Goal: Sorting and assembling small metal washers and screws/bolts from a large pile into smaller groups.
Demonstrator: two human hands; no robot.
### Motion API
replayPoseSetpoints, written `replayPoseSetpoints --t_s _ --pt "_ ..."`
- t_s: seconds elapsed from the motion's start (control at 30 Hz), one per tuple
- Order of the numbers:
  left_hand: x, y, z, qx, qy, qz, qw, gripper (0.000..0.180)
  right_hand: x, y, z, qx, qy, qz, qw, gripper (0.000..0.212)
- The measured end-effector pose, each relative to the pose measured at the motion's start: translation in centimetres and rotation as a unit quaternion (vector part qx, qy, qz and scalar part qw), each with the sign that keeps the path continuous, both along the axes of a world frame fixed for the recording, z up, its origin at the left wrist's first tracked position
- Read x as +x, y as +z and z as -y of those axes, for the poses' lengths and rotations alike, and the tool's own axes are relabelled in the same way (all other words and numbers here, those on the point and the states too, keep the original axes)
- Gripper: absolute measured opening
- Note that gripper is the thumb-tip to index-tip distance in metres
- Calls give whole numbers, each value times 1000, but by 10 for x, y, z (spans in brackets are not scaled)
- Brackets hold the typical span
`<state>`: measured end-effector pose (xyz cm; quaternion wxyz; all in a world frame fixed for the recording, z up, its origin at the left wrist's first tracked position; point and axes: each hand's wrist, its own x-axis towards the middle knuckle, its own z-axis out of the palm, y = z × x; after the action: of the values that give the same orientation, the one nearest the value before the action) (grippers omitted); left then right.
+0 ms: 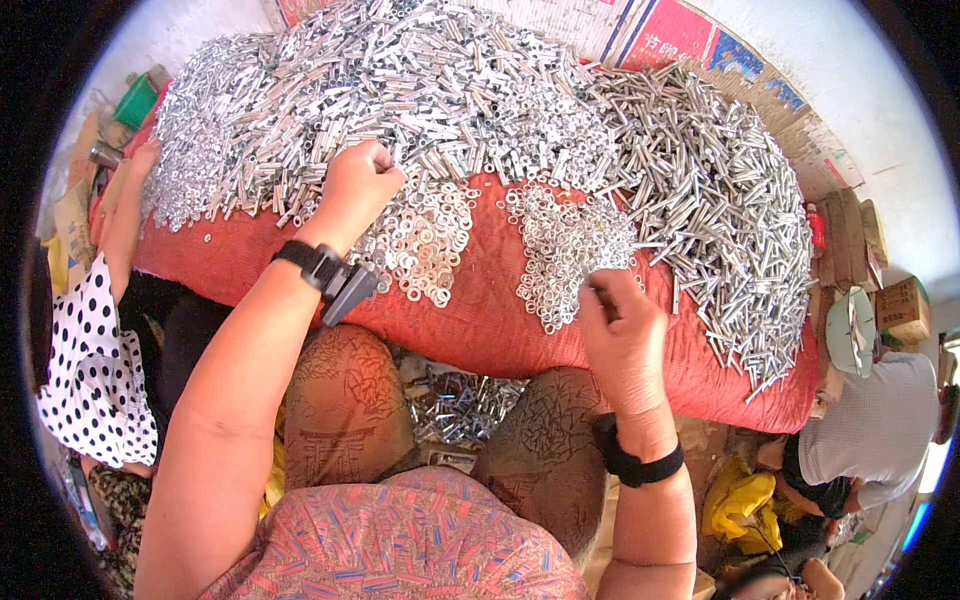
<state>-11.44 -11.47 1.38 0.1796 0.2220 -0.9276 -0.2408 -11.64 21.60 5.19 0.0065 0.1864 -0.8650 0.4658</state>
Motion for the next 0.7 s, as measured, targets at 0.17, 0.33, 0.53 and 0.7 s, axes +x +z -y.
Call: replayPoseSetpoints --t_s 0.17,0.33,0.53,0.7 --pt "49 29 -52 593 -71 -68 799 10 32 4 37 -29 96 28 995 13" --pt "95 12 -91 759 -117 -85 635 8 52 1 62 -5 164 27 986 15" --pt "118 -10 -104 777 -91 -90 616 8 63 -6 65 6 181 53 982 14" --pt "121 -5 -109 761 -92 -75 638 10 71 -10 71 12 149 45 988 14"
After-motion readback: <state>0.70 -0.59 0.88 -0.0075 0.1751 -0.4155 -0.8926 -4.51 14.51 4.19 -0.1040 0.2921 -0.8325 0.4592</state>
